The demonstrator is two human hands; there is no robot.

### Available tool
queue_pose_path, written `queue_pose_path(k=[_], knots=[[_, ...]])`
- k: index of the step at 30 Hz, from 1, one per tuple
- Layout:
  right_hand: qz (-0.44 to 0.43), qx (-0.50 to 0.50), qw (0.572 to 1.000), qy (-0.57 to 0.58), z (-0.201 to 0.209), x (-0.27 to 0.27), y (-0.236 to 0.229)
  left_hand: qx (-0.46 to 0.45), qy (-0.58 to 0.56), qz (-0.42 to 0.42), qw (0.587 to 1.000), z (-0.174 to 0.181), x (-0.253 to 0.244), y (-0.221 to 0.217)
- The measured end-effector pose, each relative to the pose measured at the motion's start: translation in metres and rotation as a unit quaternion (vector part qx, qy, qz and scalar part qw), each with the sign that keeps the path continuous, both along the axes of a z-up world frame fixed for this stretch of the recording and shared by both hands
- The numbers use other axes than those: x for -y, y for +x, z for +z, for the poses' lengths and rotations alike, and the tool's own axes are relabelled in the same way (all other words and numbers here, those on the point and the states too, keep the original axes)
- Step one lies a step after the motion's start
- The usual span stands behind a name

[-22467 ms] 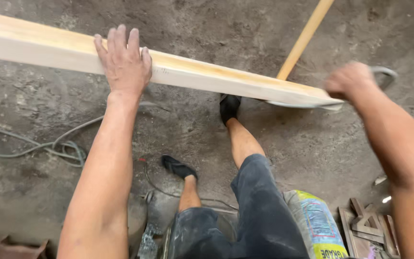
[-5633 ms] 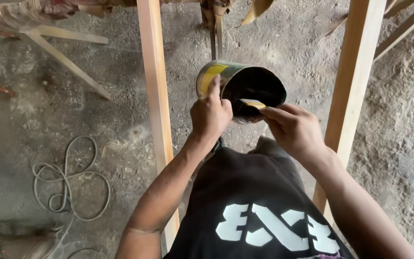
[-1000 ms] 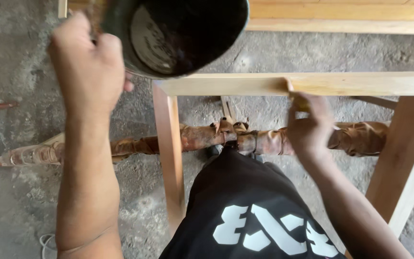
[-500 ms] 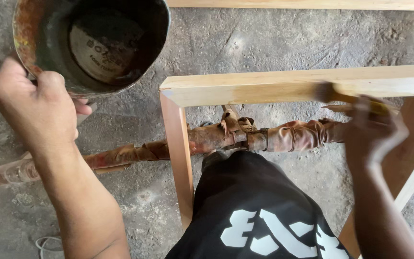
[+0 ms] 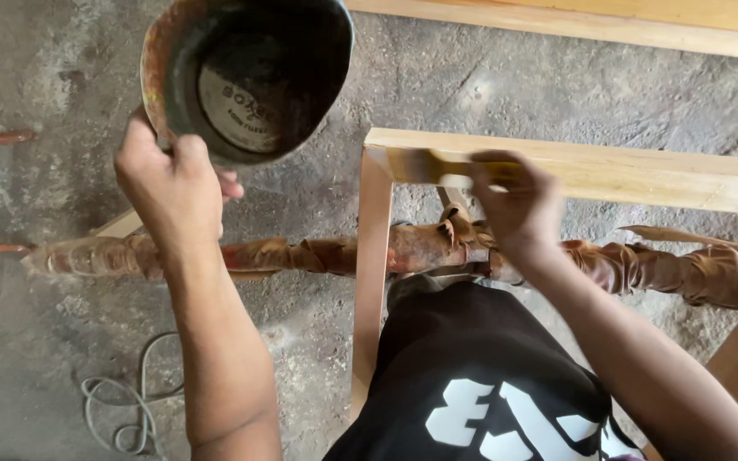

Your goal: The person sands a wooden frame with sandpaper, then picks up a paint can and brush and applies a coat of paint to the frame. The person repeatedly dips the brush into the can and paints different sections of the frame.

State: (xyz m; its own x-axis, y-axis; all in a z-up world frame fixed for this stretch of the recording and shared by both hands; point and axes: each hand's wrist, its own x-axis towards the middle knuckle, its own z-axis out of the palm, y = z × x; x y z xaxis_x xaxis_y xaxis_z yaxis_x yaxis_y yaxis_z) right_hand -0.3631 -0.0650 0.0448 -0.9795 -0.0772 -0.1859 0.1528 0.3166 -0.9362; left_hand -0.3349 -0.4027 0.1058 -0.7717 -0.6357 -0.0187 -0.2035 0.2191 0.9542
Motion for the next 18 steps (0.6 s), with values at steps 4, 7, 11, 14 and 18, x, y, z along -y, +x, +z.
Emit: queue_pose_path(k=[4,7,11,14,18], knots=[[-0.076,-0.108,0.978,0.159,0.032,-0.07,0.02,0.003,0.022,0.005,1.0,-0.013,0.01,0.02],[-0.044,-0.127,0.987,0.086,0.035,-0.057,0.029,0.03,0.029,0.019,0.999,-0.013,0.014,0.018],[0.047,-0.017,0.998,0.029,0.01,0.029,0.011,0.03,0.007,0.034,0.999,-0.011,0.011,0.015],[0.041,-0.011,0.997,0.065,0.004,0.033,-0.008,0.047,-0.016,0.018,0.999,-0.01,0.013,0.014],[-0.024,-0.065,0.978,0.195,0.024,-0.066,0.007,0.029,0.042,0.029,0.998,-0.017,0.012,0.012]])
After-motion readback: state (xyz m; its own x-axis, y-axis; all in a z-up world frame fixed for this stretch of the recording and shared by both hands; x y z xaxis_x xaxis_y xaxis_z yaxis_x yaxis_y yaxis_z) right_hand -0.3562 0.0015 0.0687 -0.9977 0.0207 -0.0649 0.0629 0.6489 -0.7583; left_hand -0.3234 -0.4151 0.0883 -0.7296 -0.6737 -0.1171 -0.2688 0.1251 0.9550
